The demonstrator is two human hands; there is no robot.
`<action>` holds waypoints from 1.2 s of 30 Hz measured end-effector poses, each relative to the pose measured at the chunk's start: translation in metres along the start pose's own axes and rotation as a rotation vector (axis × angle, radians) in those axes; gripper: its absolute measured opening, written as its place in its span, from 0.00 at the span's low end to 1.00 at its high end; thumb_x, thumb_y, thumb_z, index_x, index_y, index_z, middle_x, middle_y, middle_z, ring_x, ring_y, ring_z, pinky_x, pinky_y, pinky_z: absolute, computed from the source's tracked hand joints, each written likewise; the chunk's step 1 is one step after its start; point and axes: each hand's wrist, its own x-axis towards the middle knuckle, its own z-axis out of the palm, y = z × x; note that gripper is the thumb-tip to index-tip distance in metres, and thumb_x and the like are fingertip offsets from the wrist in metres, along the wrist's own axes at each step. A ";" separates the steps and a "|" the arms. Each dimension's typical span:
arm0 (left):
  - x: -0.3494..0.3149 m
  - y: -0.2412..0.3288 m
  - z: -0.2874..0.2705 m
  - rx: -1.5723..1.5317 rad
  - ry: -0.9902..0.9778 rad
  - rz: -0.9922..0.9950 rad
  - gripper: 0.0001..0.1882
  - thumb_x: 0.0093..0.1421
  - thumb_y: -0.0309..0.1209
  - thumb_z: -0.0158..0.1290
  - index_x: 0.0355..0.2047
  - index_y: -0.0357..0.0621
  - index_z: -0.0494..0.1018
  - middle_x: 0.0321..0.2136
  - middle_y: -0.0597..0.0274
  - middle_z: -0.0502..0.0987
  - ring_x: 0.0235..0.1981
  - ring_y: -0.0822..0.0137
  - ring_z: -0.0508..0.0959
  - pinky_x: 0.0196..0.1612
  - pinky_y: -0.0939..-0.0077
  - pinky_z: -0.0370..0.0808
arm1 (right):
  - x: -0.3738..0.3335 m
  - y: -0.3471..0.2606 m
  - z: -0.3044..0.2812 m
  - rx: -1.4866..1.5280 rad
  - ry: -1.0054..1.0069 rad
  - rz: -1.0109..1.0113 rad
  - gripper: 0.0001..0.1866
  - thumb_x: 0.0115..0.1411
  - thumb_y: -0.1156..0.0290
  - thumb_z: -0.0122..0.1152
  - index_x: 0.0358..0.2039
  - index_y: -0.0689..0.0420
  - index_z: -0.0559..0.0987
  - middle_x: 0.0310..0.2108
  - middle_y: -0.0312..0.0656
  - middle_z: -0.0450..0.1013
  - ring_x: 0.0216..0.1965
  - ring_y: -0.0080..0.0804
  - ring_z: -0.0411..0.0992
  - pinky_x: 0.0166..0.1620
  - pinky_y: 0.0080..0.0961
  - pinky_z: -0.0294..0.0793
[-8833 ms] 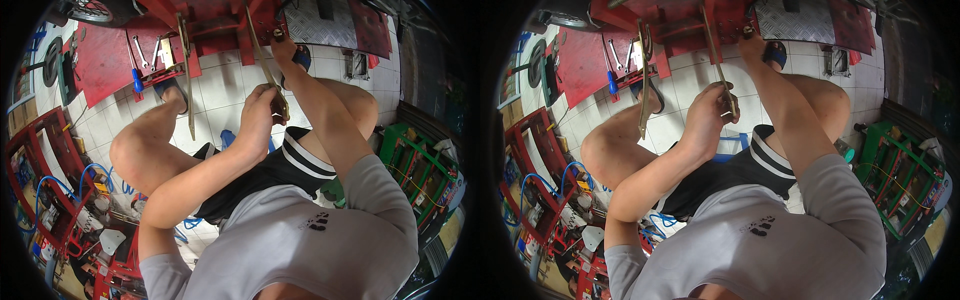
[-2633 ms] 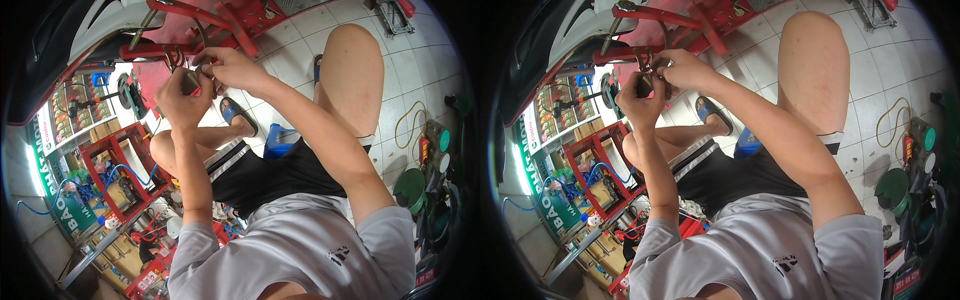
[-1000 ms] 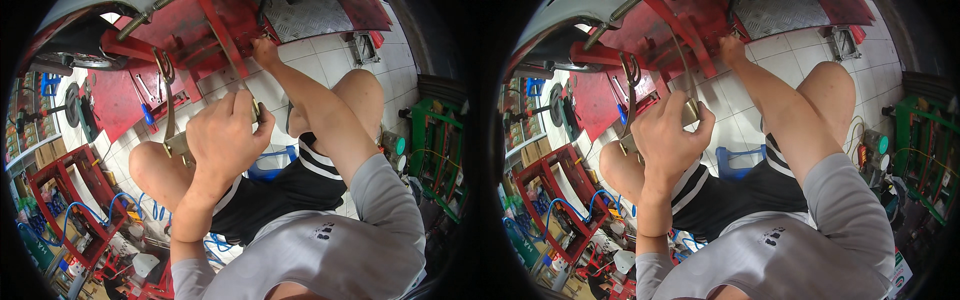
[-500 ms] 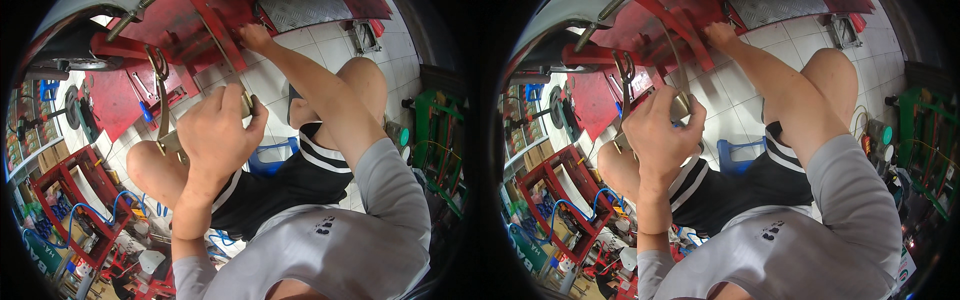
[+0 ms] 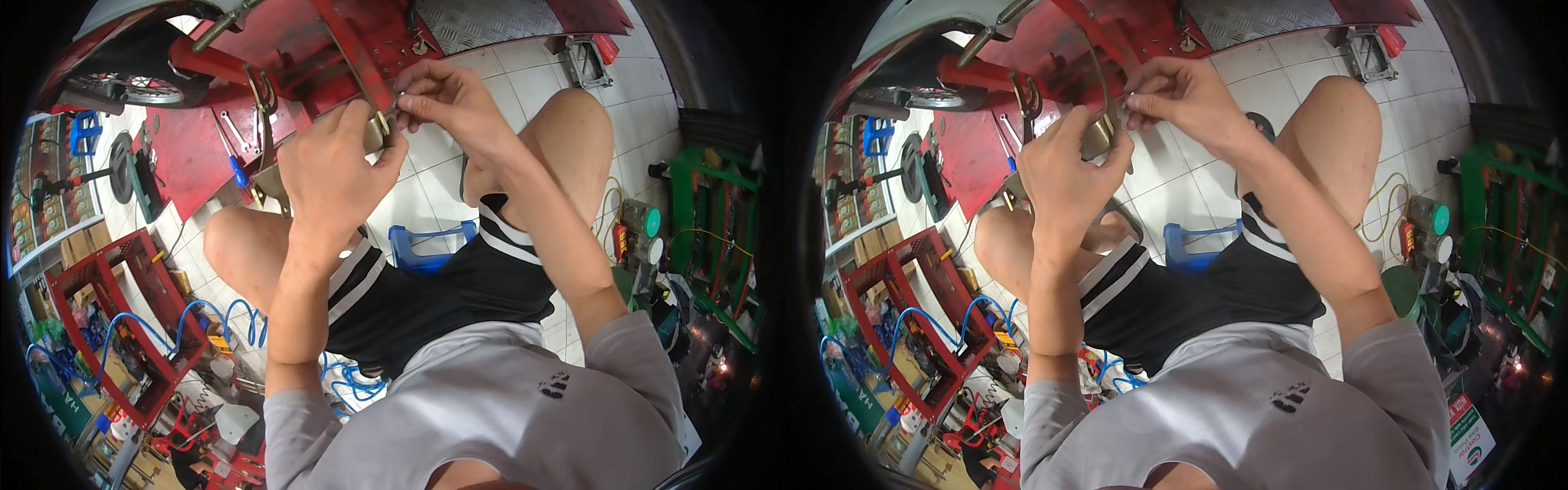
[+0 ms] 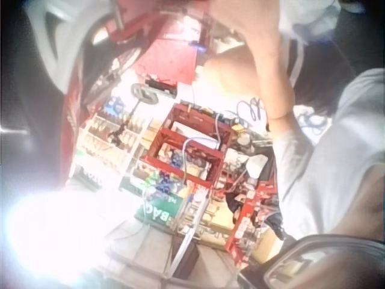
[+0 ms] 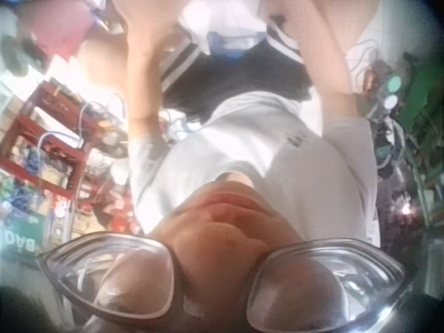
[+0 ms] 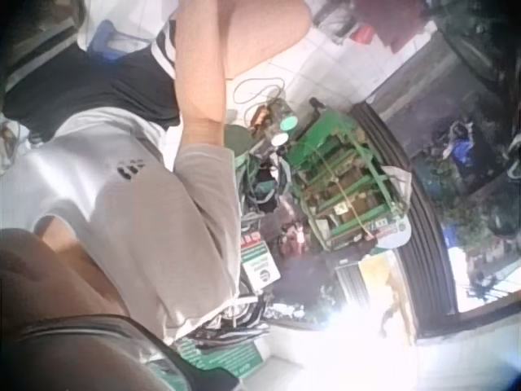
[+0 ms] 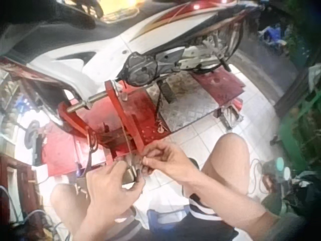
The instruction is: The person sits on a stool and assembles a metal bracket by hand. They insert a small metal pin into a hole on the bracket, then attach a curved metal rod to the bracket using the pin. The person repeatedly adjusts the components to ensure they fit together properly.
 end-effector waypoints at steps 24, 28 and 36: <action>0.001 -0.018 -0.008 -0.175 -0.139 -0.013 0.15 0.46 0.34 0.67 0.29 0.41 0.75 0.19 0.58 0.76 0.19 0.59 0.76 0.22 0.72 0.68 | -0.006 0.019 0.021 0.033 0.114 -0.199 0.03 0.56 0.80 0.63 0.31 0.64 0.77 0.25 0.38 0.76 0.30 0.21 0.76 0.35 0.18 0.76; 0.001 -0.019 -0.009 -0.185 -0.123 0.004 0.15 0.46 0.35 0.67 0.30 0.41 0.75 0.20 0.58 0.76 0.20 0.59 0.77 0.23 0.72 0.70 | -0.011 0.011 0.023 -0.145 0.086 -0.224 0.05 0.57 0.81 0.63 0.33 0.64 0.76 0.32 0.38 0.75 0.34 0.21 0.74 0.39 0.19 0.74; -0.002 -0.024 -0.011 -0.171 -0.170 -0.042 0.20 0.44 0.40 0.68 0.31 0.42 0.75 0.21 0.59 0.77 0.21 0.58 0.78 0.24 0.70 0.71 | -0.014 0.010 0.027 -0.198 0.144 -0.208 0.04 0.56 0.81 0.63 0.31 0.65 0.76 0.30 0.37 0.76 0.32 0.19 0.74 0.38 0.17 0.73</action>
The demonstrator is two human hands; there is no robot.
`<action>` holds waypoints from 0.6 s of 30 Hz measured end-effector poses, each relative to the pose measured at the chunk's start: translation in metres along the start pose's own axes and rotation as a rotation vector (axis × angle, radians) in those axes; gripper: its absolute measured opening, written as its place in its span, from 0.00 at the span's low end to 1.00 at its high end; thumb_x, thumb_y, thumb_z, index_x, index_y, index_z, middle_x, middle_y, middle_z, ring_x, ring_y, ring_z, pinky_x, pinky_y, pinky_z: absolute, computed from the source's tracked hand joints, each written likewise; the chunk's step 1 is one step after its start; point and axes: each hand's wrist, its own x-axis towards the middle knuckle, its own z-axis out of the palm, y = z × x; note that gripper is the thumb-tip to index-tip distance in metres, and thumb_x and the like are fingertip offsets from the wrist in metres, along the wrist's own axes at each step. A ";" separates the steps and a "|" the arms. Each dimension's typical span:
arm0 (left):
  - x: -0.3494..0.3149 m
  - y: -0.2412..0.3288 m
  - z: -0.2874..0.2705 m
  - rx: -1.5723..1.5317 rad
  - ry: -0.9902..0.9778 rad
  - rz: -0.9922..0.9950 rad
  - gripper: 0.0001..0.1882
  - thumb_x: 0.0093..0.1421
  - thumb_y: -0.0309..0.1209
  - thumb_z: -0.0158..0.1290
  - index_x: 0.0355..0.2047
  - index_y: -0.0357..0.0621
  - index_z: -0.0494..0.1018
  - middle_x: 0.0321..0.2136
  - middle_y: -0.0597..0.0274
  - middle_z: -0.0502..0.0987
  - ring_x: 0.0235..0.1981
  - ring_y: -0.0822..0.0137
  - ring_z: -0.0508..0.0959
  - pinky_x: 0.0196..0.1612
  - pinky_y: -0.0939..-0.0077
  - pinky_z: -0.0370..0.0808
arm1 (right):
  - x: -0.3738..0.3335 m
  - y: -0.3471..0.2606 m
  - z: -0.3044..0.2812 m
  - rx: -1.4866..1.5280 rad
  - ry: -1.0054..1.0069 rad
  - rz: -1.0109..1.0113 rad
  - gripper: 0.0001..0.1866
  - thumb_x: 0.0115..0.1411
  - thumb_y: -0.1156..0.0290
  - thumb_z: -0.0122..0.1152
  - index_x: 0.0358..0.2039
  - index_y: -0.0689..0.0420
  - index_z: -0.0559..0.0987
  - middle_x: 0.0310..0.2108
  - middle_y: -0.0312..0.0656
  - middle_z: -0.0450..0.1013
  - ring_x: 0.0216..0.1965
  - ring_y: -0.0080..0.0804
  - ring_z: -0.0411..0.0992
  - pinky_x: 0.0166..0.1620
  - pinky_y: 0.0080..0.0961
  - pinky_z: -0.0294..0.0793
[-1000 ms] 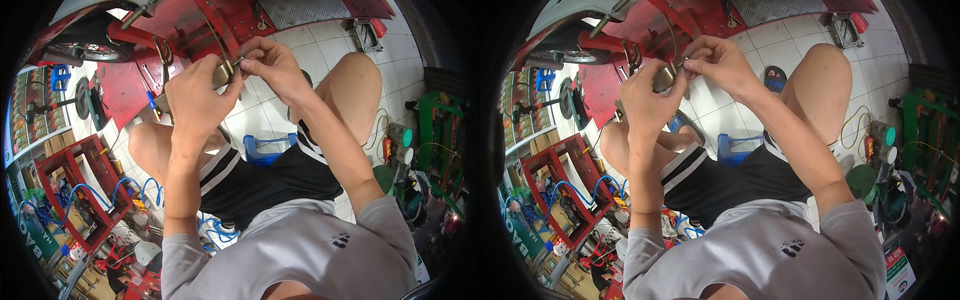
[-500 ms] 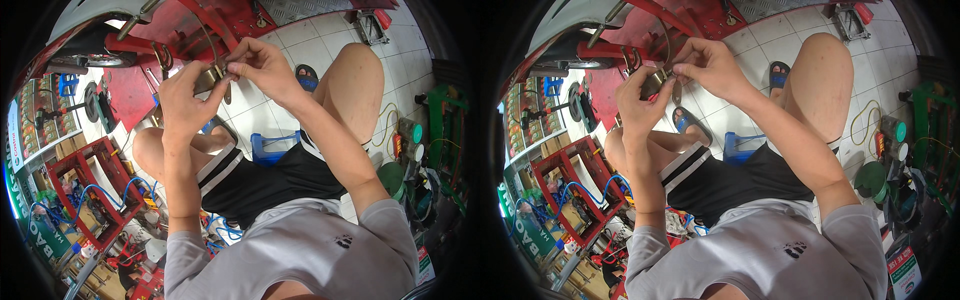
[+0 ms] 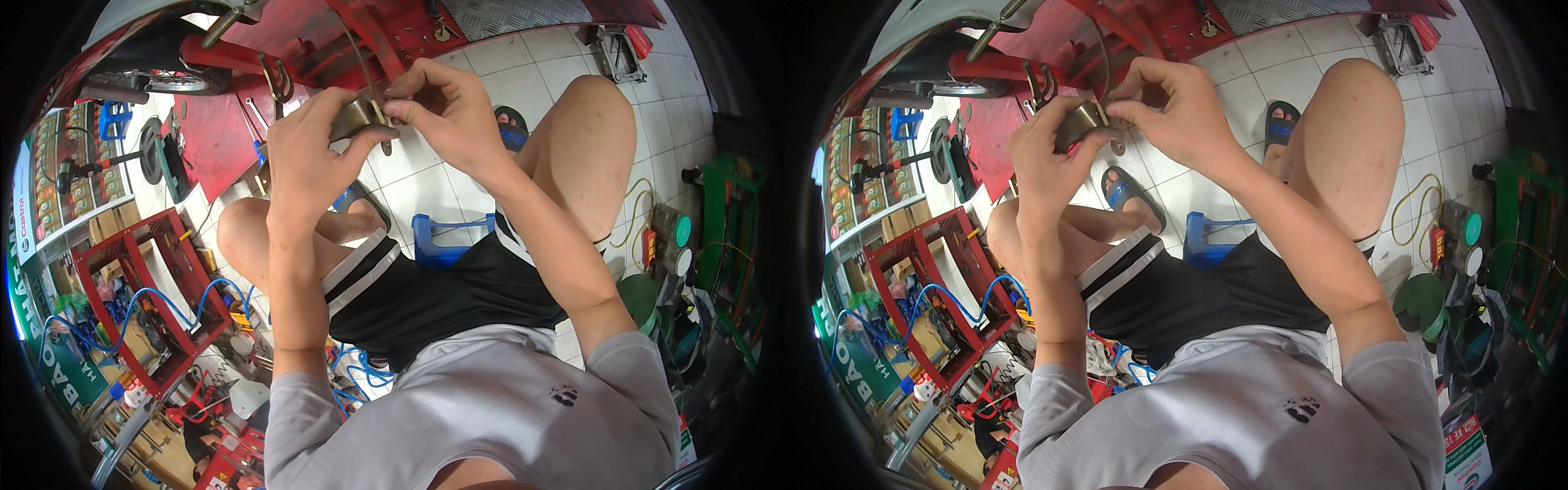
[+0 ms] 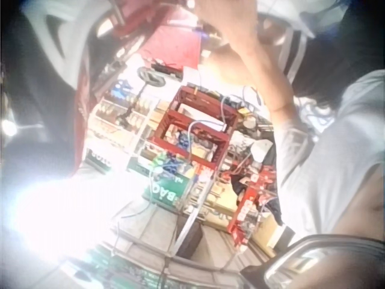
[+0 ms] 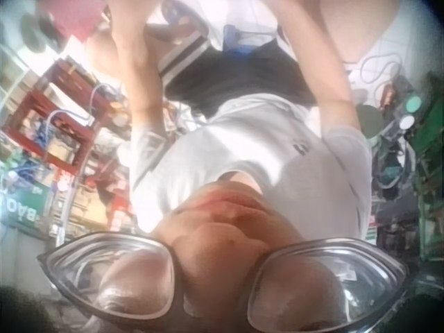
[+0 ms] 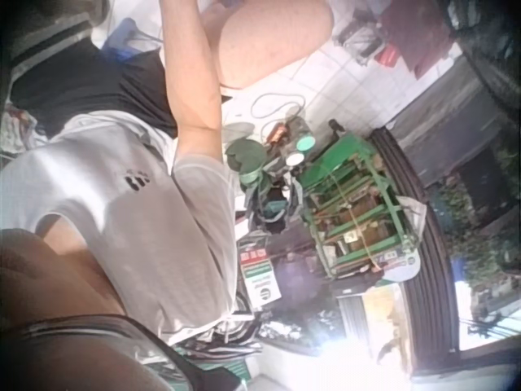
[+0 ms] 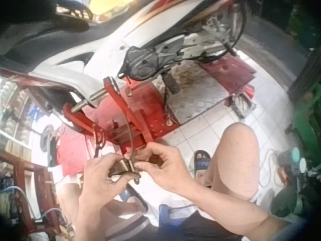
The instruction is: The person sits on a stool and assembles a metal bracket by hand. They insert a small metal pin into a hole on the bracket, then attach a curved metal rod to the bracket using the pin. The person repeatedly adjusts the components to ensure they fit together properly.
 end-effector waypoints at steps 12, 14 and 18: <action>-0.003 0.015 0.002 0.085 0.014 -0.017 0.17 0.47 0.39 0.67 0.31 0.43 0.76 0.21 0.59 0.77 0.21 0.58 0.78 0.22 0.70 0.71 | 0.000 0.006 -0.001 -0.090 0.058 -0.170 0.04 0.53 0.79 0.64 0.26 0.66 0.77 0.25 0.40 0.79 0.27 0.20 0.74 0.33 0.20 0.74; -0.004 0.017 0.004 0.083 0.015 -0.022 0.16 0.48 0.38 0.66 0.31 0.43 0.76 0.20 0.59 0.77 0.21 0.58 0.78 0.23 0.69 0.71 | 0.000 0.006 -0.002 -0.036 0.023 -0.106 0.04 0.54 0.80 0.63 0.28 0.66 0.77 0.28 0.40 0.78 0.30 0.20 0.74 0.36 0.20 0.74; -0.006 0.021 0.005 0.076 -0.005 -0.055 0.15 0.49 0.36 0.65 0.32 0.42 0.75 0.21 0.58 0.77 0.22 0.57 0.78 0.24 0.67 0.71 | -0.002 0.004 -0.011 0.000 -0.082 0.003 0.03 0.56 0.83 0.62 0.31 0.68 0.77 0.33 0.40 0.76 0.36 0.21 0.73 0.41 0.19 0.74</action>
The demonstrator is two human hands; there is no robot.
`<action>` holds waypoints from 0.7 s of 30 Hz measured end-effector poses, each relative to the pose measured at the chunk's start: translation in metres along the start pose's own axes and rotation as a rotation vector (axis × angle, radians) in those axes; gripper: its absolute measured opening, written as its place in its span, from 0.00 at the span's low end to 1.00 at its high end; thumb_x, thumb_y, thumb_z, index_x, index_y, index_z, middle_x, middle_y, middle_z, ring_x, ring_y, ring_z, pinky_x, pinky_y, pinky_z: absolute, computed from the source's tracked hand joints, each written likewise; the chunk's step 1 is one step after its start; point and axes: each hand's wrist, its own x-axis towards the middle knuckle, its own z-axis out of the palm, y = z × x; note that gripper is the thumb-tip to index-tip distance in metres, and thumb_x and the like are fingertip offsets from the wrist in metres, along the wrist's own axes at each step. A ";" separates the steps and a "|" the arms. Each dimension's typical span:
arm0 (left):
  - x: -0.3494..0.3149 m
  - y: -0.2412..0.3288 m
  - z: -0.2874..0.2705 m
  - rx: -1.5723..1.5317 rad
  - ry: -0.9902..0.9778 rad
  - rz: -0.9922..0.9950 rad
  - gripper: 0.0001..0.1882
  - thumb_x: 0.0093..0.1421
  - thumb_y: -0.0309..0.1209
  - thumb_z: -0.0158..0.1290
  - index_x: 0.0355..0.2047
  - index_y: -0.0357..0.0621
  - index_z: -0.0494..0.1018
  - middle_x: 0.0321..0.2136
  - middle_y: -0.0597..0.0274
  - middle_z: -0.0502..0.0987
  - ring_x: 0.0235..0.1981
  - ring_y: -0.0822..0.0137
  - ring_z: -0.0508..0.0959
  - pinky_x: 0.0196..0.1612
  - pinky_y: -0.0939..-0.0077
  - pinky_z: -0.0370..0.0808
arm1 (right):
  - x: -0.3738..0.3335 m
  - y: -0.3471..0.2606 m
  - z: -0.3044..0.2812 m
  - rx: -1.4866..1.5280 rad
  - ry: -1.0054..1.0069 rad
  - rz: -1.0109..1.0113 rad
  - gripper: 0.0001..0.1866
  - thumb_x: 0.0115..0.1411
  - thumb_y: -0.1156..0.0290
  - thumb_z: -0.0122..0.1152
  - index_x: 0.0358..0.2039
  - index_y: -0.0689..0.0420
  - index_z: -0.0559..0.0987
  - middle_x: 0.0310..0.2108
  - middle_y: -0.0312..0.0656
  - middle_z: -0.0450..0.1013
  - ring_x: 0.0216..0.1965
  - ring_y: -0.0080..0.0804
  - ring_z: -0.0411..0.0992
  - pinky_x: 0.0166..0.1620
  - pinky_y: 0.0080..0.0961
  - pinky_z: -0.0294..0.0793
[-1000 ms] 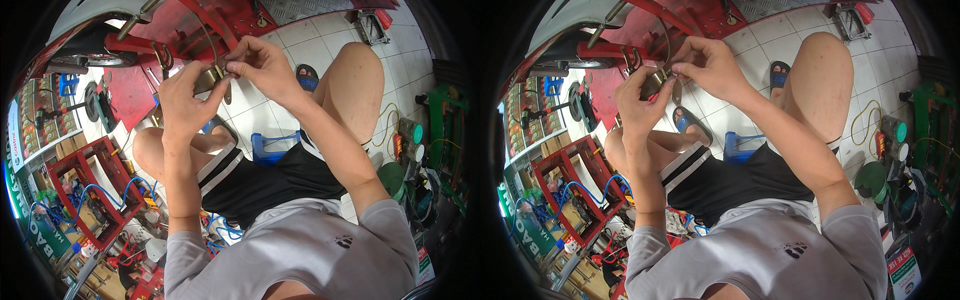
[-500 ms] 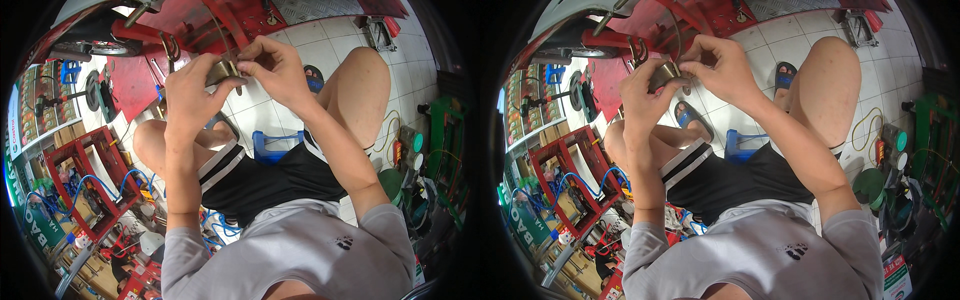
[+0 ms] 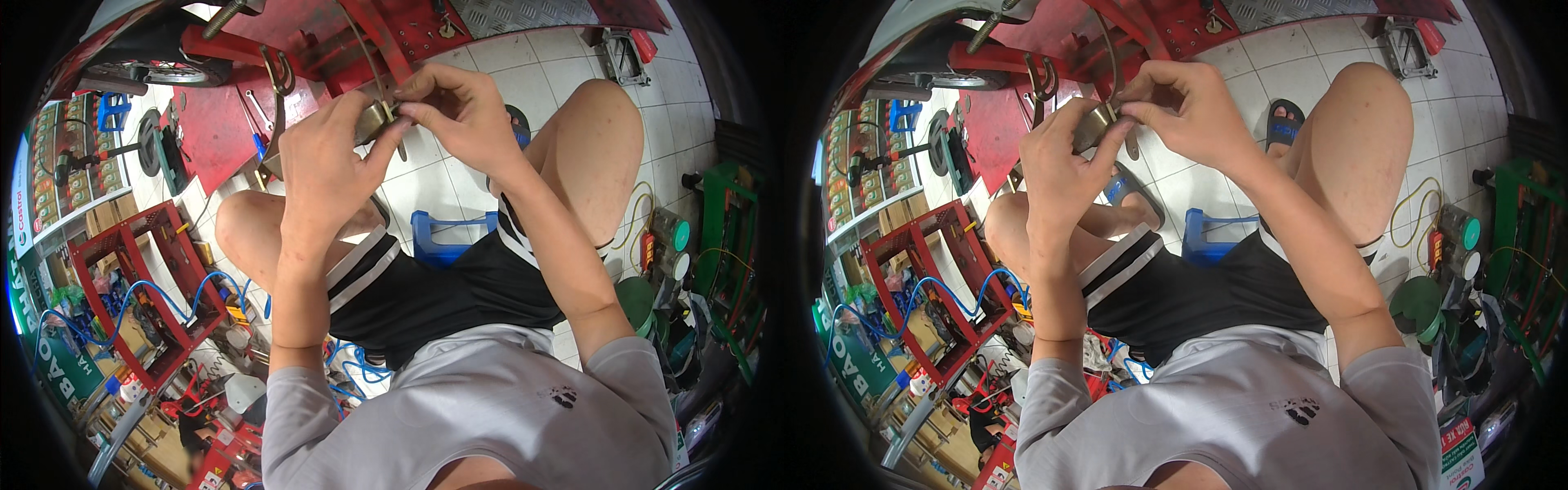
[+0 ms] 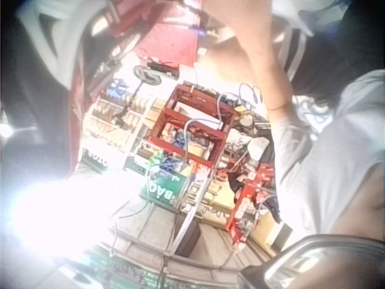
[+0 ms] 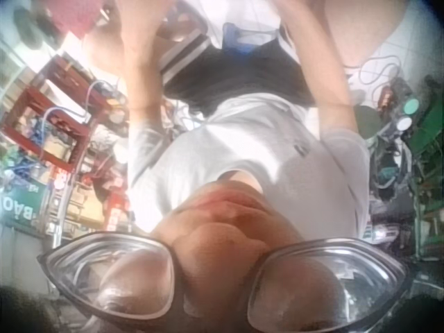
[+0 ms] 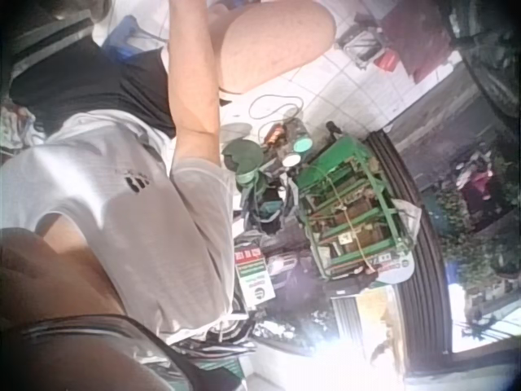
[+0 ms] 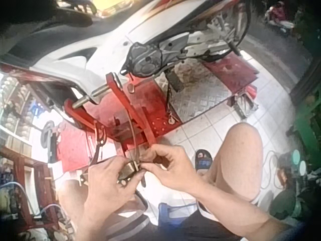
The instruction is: The person sits on a stool and assembles a metal bracket by hand. They insert a small metal pin into a hole on the bracket, then attach a curved metal rod to the bracket using the pin. The person repeatedly adjusts the components to ensure they fit together properly.
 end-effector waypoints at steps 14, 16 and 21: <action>-0.003 -0.001 -0.001 0.019 -0.088 0.038 0.17 0.50 0.38 0.64 0.33 0.39 0.74 0.24 0.56 0.76 0.24 0.53 0.78 0.26 0.63 0.72 | 0.003 0.004 -0.005 0.139 -0.096 0.142 0.03 0.55 0.81 0.63 0.31 0.66 0.79 0.26 0.37 0.75 0.29 0.21 0.73 0.34 0.20 0.73; -0.004 0.001 0.001 0.057 -0.145 0.049 0.17 0.52 0.37 0.63 0.34 0.39 0.72 0.25 0.55 0.76 0.25 0.51 0.77 0.27 0.61 0.72 | 0.002 0.008 -0.005 0.123 -0.094 0.115 0.03 0.54 0.81 0.64 0.30 0.66 0.79 0.25 0.38 0.76 0.27 0.21 0.73 0.33 0.20 0.73; -0.007 0.002 -0.006 0.033 -0.190 0.036 0.12 0.53 0.30 0.59 0.34 0.37 0.71 0.25 0.52 0.73 0.28 0.49 0.76 0.29 0.59 0.71 | -0.002 0.013 0.000 0.137 -0.009 0.175 0.03 0.55 0.79 0.65 0.29 0.64 0.79 0.26 0.37 0.76 0.28 0.21 0.72 0.33 0.19 0.72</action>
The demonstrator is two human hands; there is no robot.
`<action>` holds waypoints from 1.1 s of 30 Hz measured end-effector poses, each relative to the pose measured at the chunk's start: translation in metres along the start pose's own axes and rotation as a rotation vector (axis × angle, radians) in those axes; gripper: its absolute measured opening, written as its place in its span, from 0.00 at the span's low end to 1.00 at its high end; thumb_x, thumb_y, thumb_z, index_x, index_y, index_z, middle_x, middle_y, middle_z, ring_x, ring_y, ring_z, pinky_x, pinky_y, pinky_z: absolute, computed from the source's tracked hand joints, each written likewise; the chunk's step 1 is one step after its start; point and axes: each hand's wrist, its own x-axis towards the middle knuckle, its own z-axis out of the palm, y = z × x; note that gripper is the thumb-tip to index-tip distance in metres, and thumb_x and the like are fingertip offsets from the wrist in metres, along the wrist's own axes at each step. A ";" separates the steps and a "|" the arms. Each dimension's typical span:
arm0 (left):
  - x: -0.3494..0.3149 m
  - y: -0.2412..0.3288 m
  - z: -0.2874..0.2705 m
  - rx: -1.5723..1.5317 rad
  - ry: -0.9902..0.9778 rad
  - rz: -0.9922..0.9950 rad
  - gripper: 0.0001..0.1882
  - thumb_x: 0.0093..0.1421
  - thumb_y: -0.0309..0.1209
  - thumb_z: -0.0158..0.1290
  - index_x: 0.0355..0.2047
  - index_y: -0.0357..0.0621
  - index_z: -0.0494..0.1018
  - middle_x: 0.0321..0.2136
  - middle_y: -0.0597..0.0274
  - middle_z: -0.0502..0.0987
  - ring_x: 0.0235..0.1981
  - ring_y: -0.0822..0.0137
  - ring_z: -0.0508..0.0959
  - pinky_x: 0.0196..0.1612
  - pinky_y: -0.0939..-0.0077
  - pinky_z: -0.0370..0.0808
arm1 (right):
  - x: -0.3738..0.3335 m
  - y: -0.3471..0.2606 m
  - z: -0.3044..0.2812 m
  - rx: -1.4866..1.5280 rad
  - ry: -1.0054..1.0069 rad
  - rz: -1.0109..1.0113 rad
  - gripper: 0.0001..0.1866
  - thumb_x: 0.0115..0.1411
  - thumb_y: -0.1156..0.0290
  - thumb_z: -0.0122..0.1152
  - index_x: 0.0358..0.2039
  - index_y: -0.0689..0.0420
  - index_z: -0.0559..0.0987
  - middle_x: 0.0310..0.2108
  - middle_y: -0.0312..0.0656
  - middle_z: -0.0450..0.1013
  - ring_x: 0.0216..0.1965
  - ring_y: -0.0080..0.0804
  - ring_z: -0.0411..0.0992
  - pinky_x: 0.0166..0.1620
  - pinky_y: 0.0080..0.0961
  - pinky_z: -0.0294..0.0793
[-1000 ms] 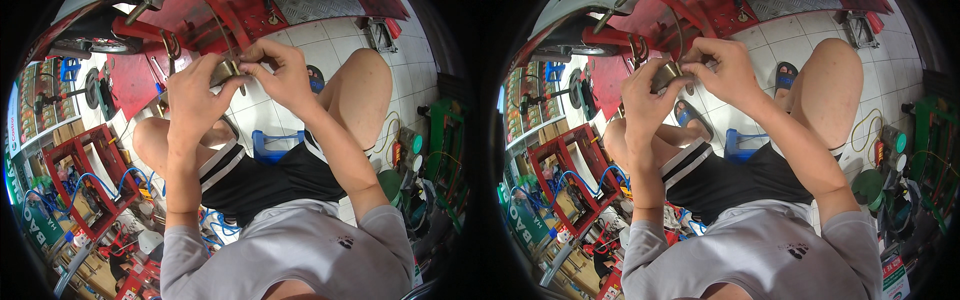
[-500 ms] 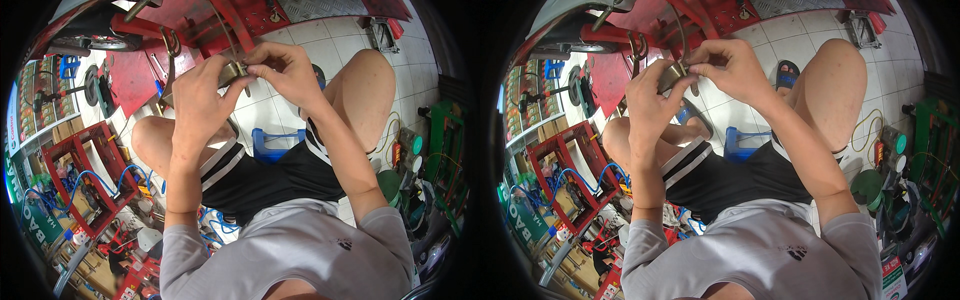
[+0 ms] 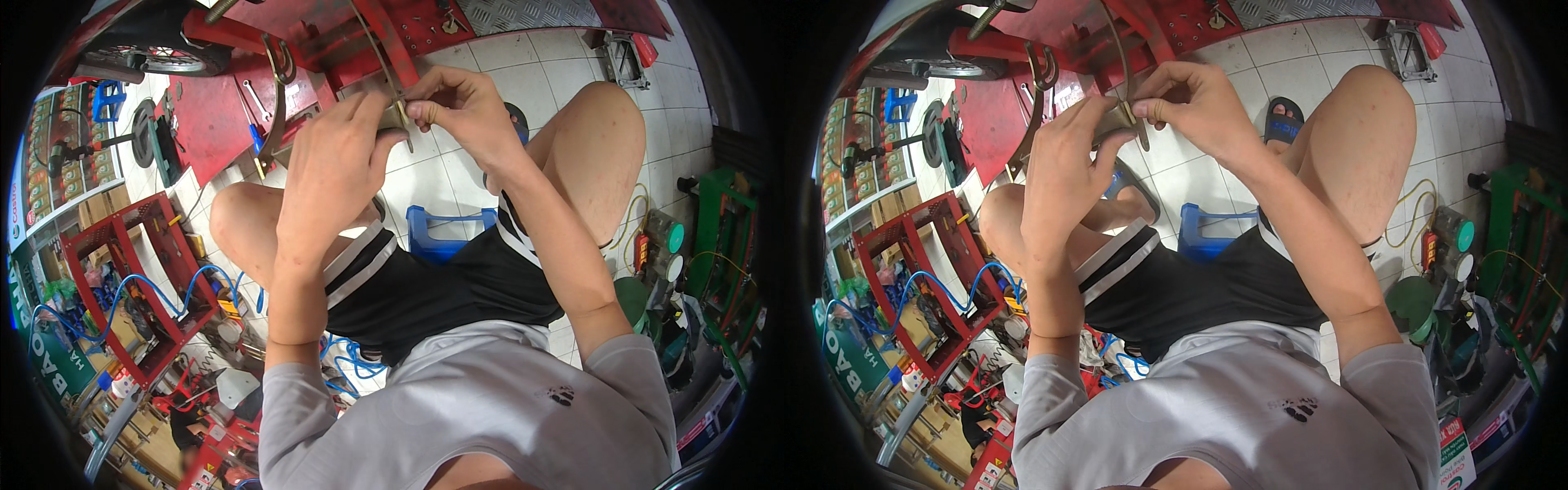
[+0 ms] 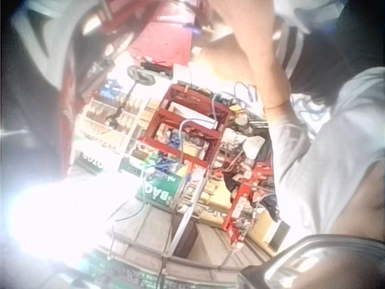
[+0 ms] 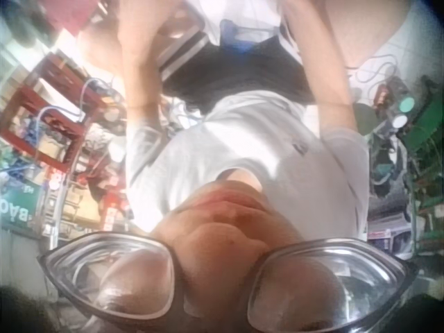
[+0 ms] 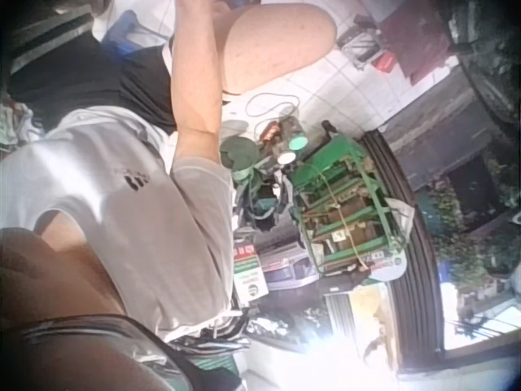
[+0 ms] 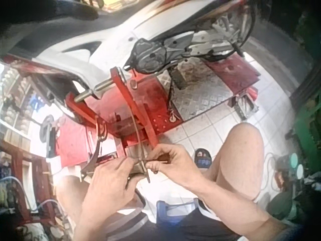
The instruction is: The person sits on a stool and assembles a metal bracket by hand. They insert a small metal pin into a hole on the bracket, then attach a curved metal rod to the bracket using the pin. The person repeatedly adjusts the components to ensure they fit together properly.
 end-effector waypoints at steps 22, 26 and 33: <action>-0.013 -0.009 0.036 0.039 0.234 -0.013 0.12 0.44 0.23 0.58 0.31 0.42 0.74 0.24 0.58 0.77 0.26 0.52 0.77 0.28 0.61 0.71 | -0.031 0.022 0.041 -0.015 0.245 -0.074 0.11 0.56 0.76 0.67 0.33 0.61 0.71 0.40 0.41 0.75 0.44 0.24 0.74 0.48 0.25 0.77; -0.011 -0.009 0.028 -0.067 0.112 -0.132 0.14 0.45 0.25 0.59 0.36 0.42 0.76 0.28 0.55 0.79 0.27 0.55 0.79 0.31 0.65 0.75 | -0.027 0.030 0.045 0.012 0.304 -0.098 0.10 0.55 0.76 0.67 0.30 0.63 0.73 0.35 0.40 0.76 0.39 0.22 0.75 0.43 0.21 0.77; 0.011 -0.017 -0.019 -0.188 0.028 -0.012 0.19 0.47 0.26 0.59 0.41 0.34 0.76 0.31 0.47 0.80 0.32 0.50 0.80 0.38 0.65 0.76 | -0.029 0.038 0.048 -0.018 0.421 -0.118 0.10 0.53 0.76 0.68 0.28 0.66 0.75 0.30 0.40 0.76 0.31 0.21 0.75 0.36 0.20 0.77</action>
